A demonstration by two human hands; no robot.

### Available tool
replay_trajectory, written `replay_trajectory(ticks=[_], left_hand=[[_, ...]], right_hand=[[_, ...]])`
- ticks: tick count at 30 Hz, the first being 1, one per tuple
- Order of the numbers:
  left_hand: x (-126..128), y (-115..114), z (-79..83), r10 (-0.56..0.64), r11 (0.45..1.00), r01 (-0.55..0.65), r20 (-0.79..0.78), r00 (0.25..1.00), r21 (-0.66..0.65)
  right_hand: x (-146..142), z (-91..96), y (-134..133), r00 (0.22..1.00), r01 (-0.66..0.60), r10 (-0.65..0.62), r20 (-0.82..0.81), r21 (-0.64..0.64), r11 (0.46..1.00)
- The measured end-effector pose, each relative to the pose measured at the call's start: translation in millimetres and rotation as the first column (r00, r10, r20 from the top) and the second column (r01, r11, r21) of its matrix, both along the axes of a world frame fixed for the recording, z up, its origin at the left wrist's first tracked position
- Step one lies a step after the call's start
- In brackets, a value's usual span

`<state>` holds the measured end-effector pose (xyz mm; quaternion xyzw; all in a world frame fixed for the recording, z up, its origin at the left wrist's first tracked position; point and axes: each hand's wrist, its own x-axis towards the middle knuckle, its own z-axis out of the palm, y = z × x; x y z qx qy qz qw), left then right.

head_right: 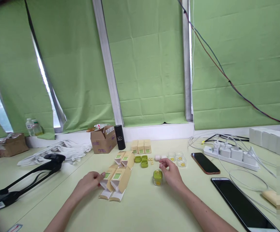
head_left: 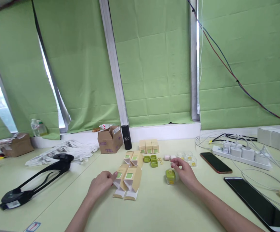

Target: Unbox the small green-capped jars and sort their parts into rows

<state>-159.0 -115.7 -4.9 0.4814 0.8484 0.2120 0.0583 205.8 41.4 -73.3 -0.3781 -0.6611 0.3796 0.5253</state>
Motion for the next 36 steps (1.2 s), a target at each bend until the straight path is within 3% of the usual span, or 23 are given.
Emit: replay_trajectory(ticks=[3, 6, 8, 11, 15, 18, 24, 27, 31, 33, 36], left_hand=[[9, -6, 17.6, 0.008, 0.997, -0.019, -0.164, 0.986, -0.070], [23, -9, 33.8, 0.020, 1.000, -0.022, -0.312, 0.950, -0.003], [37, -7, 42.0, -0.010, 0.996, 0.042, -0.361, 0.933, 0.083], [69, 1, 47.8, -0.166, 0.947, 0.235, -0.290, 0.942, 0.221], [124, 22, 39.1, -0.440, 0.823, 0.477, -0.184, 0.879, 0.308], [157, 43, 24.6, -0.631, 0.739, 0.614, -0.034, 0.775, 0.279], [185, 83, 1.2, -0.786, 0.617, 0.780, 0.132, 0.604, 0.107], [187, 93, -11.9, -0.786, 0.616, 0.777, 0.155, 0.598, 0.127], [184, 96, -28.8, -0.720, 0.693, 0.652, 0.269, 0.640, 0.307], [183, 97, -30.5, -0.693, 0.717, 0.564, 0.334, 0.639, 0.409], [185, 96, -23.3, -0.708, 0.696, 0.492, 0.389, 0.589, 0.523]], right_hand=[[0, -1.5, 3, 1.000, -0.002, 0.002, 0.015, 0.003, 1.000], [0, -2.9, 5, 1.000, 0.018, -0.018, 0.015, 0.014, 1.000], [0, -3.7, 6, 0.999, 0.034, -0.034, 0.014, 0.018, 0.999], [0, -5.0, 7, 0.999, 0.045, -0.045, 0.004, 0.012, 0.999], [1, -7.7, 10, 0.998, 0.051, -0.051, -0.029, 0.004, 0.999], [3, -10.7, 15, 0.997, 0.056, -0.056, -0.053, -0.002, 0.998], [4, -15.9, 22, 0.997, 0.044, -0.045, -0.062, -0.011, 0.999], [3, -15.8, 21, 0.997, 0.036, -0.038, -0.074, -0.020, 0.999], [1, -9.5, 14, 0.995, -0.006, 0.000, -0.099, -0.060, 0.998], [0, -4.2, 9, 0.988, -0.081, 0.065, -0.140, -0.112, 0.990], [-2, 3.3, 1, 0.941, -0.270, 0.222, -0.255, -0.171, 0.948]])
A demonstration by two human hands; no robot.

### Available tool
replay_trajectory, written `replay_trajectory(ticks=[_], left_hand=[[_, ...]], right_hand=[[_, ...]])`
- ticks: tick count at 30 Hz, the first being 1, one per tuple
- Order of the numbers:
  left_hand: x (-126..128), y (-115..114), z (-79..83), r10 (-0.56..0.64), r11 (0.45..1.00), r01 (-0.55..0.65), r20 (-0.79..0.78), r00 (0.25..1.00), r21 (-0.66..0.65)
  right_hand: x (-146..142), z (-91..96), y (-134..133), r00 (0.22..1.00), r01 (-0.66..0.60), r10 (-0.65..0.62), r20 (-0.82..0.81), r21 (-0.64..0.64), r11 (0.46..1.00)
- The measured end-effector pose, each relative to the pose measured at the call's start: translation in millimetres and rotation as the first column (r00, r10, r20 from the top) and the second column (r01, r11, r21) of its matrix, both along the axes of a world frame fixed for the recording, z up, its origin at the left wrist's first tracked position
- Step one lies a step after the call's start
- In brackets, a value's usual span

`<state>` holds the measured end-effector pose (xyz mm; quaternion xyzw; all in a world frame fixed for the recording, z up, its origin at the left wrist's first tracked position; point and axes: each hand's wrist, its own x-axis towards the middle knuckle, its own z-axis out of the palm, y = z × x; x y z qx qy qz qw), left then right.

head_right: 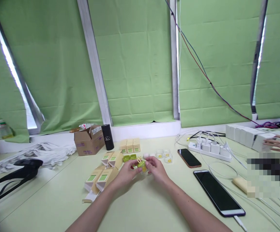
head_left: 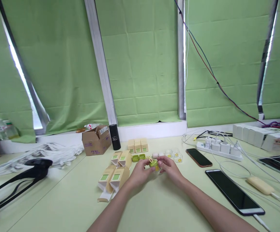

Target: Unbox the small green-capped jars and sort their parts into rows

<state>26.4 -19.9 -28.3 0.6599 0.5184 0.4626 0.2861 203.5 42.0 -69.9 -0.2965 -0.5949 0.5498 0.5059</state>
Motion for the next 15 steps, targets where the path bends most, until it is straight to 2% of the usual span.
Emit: replay_trajectory(ticks=[3, 6, 10, 15], left_hand=[[5, -1, 8.4, -0.034, 0.999, 0.034, 0.047, 0.998, -0.004], [6, 1, 7.6, -0.022, 1.000, 0.021, 0.056, 0.998, 0.023], [0, 8, -2.2, 0.019, 0.995, -0.031, 0.128, 0.992, 0.093], [-5, 11, -8.7, 0.074, 0.993, -0.087, 0.156, 0.985, 0.078]], right_hand=[[-3, 4.2, -6, 0.983, -0.152, 0.143, -0.113, -0.072, 0.986], [-4, 5.9, -9, 0.954, -0.230, 0.198, -0.226, -0.125, 0.965], [-1, 7.5, -8, 0.913, -0.292, 0.219, -0.344, -0.177, 0.940], [3, 6.2, -3, 0.898, -0.258, 0.148, -0.414, -0.223, 0.940]])
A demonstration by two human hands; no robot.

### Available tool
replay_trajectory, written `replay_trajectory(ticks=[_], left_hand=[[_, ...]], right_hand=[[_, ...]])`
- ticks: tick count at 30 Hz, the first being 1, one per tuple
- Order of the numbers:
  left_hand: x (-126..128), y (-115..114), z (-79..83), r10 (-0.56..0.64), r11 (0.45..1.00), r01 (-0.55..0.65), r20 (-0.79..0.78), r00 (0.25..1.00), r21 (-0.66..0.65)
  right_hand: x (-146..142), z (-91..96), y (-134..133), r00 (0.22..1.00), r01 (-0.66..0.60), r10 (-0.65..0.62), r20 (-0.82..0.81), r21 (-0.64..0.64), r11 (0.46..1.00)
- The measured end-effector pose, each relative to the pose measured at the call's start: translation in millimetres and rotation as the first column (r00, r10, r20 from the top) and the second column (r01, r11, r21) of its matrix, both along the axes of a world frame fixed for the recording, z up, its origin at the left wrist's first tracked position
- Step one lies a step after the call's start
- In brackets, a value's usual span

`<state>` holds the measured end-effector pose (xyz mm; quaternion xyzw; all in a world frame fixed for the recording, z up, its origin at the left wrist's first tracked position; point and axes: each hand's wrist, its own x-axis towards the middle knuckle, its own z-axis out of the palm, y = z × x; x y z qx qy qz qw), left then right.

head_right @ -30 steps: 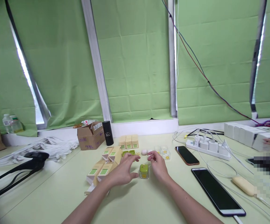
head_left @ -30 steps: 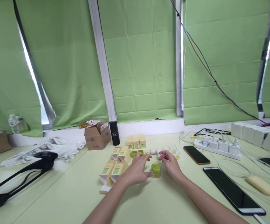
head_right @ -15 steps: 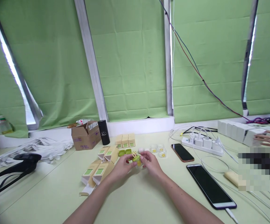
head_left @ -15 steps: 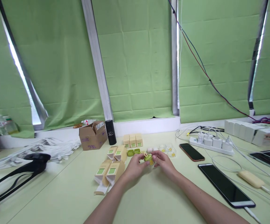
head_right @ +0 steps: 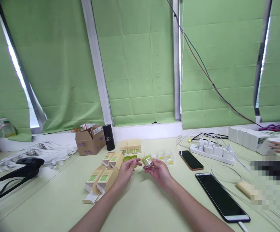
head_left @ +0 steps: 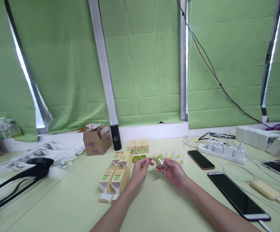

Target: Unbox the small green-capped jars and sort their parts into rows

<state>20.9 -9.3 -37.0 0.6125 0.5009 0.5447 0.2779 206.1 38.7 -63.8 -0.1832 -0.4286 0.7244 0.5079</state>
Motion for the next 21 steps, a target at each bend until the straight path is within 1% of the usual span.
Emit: replay_trajectory(ticks=[3, 7, 12, 14, 16, 19, 21], left_hand=[[1.0, -1.1, -1.9, 0.020, 1.000, -0.020, 0.006, 1.000, -0.012], [3.2, -0.7, -3.9, 0.028, 1.000, -0.028, 0.041, 0.999, -0.004], [5.5, 1.6, -4.9, 0.035, 0.999, -0.034, 0.142, 0.989, -0.010], [5.7, 2.0, -5.1, 0.034, 0.999, -0.033, 0.183, 0.983, -0.009], [5.5, 1.6, -5.2, 0.005, 1.000, -0.004, 0.214, 0.977, -0.007], [5.5, -0.4, -4.5, -0.056, 0.998, 0.061, 0.280, 0.958, -0.010], [5.9, -2.1, -3.1, -0.067, 0.997, 0.073, 0.319, 0.945, -0.006]], right_hand=[[0.7, -1.4, 1.2, 0.999, 0.032, -0.032, -0.020, -0.022, 0.999], [-1.0, -1.1, -1.1, 0.998, 0.068, -0.069, 0.007, 0.019, 0.997], [-3.8, -0.9, -3.4, 0.991, 0.126, -0.128, 0.038, 0.048, 0.991], [-4.1, -1.2, -2.9, 0.985, 0.152, -0.158, 0.066, 0.093, 0.984], [-4.3, -1.3, -2.3, 0.973, 0.188, -0.206, 0.105, 0.161, 0.969], [-5.4, -0.9, -3.3, 0.942, 0.251, -0.302, 0.149, 0.287, 0.925], [-7.1, -0.3, -6.0, 0.930, 0.268, -0.336, 0.147, 0.352, 0.897]])
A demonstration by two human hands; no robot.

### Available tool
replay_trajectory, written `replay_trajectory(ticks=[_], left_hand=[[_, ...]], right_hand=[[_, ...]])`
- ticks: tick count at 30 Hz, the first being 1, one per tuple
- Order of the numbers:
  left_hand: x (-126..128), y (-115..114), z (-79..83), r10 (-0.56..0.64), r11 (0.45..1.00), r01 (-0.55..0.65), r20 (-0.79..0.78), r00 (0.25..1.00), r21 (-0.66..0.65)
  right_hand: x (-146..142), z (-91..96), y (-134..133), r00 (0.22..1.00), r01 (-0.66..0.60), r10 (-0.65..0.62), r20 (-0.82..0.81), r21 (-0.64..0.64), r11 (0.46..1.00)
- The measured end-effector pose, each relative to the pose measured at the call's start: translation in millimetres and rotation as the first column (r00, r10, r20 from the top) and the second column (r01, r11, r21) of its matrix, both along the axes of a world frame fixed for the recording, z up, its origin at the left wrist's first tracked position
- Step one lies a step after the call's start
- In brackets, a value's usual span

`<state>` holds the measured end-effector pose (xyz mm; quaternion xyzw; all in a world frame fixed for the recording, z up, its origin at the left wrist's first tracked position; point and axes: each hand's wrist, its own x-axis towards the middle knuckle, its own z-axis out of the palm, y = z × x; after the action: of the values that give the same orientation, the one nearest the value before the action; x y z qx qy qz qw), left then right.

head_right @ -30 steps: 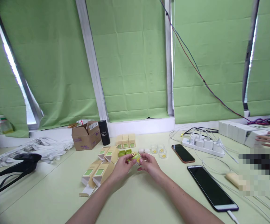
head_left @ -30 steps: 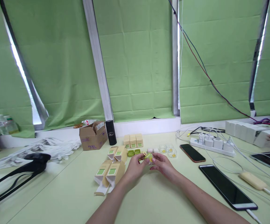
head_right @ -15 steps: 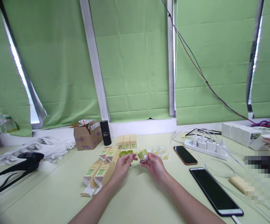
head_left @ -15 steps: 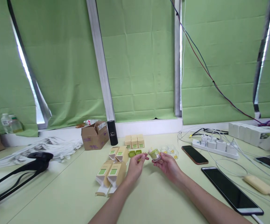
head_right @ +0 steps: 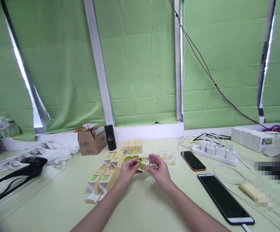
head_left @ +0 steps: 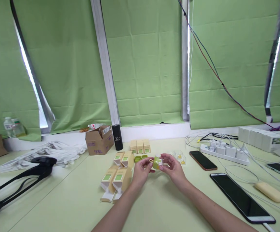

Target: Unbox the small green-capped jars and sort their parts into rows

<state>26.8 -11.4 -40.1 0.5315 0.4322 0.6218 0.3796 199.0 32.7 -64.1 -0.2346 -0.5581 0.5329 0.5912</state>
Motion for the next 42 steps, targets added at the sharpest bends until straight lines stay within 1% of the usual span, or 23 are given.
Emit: replay_trajectory(ticks=[4, 9, 13, 17, 21, 27, 32, 36, 42], left_hand=[[1, -2, 3.5, 0.021, 1.000, -0.021, 0.010, 1.000, 0.016], [1, -3, 4.5, 0.079, 0.993, -0.077, -0.013, 0.997, 0.088], [4, -7, 3.4, 0.130, 0.984, -0.117, -0.092, 0.987, 0.138], [8, -12, 2.4, 0.148, 0.977, -0.113, -0.195, 0.970, 0.181], [10, -15, 3.1, 0.149, 0.974, -0.095, -0.269, 0.951, 0.204], [9, -16, 4.9, 0.175, 0.969, -0.101, -0.340, 0.924, 0.224], [8, -15, 1.6, 0.183, 0.969, -0.104, -0.374, 0.909, 0.222], [6, -14, -0.2, 0.195, 0.969, -0.113, -0.401, 0.895, 0.219], [4, -13, -1.3, 0.221, 0.965, -0.145, -0.383, 0.897, 0.216]], right_hand=[[-3, 2.0, -9, 1.000, 0.012, -0.014, 0.027, 0.073, 0.997], [-1, 4.3, -16, 0.996, 0.014, -0.023, 0.083, 0.110, 0.994], [0, 3.3, -19, 0.990, -0.014, -0.005, 0.141, 0.130, 0.991], [-1, -0.3, -19, 0.977, -0.028, -0.006, 0.213, 0.156, 0.987], [-1, -1.7, -17, 0.972, -0.020, -0.023, 0.235, 0.178, 0.984], [-2, 0.4, -15, 0.971, 0.006, -0.055, 0.234, 0.203, 0.979], [-2, 0.2, -14, 0.964, 0.018, -0.078, 0.255, 0.231, 0.973], [-2, 1.9, -15, 0.963, 0.019, -0.079, 0.258, 0.231, 0.973], [-1, 2.9, -15, 0.957, 0.021, -0.083, 0.277, 0.221, 0.975]])
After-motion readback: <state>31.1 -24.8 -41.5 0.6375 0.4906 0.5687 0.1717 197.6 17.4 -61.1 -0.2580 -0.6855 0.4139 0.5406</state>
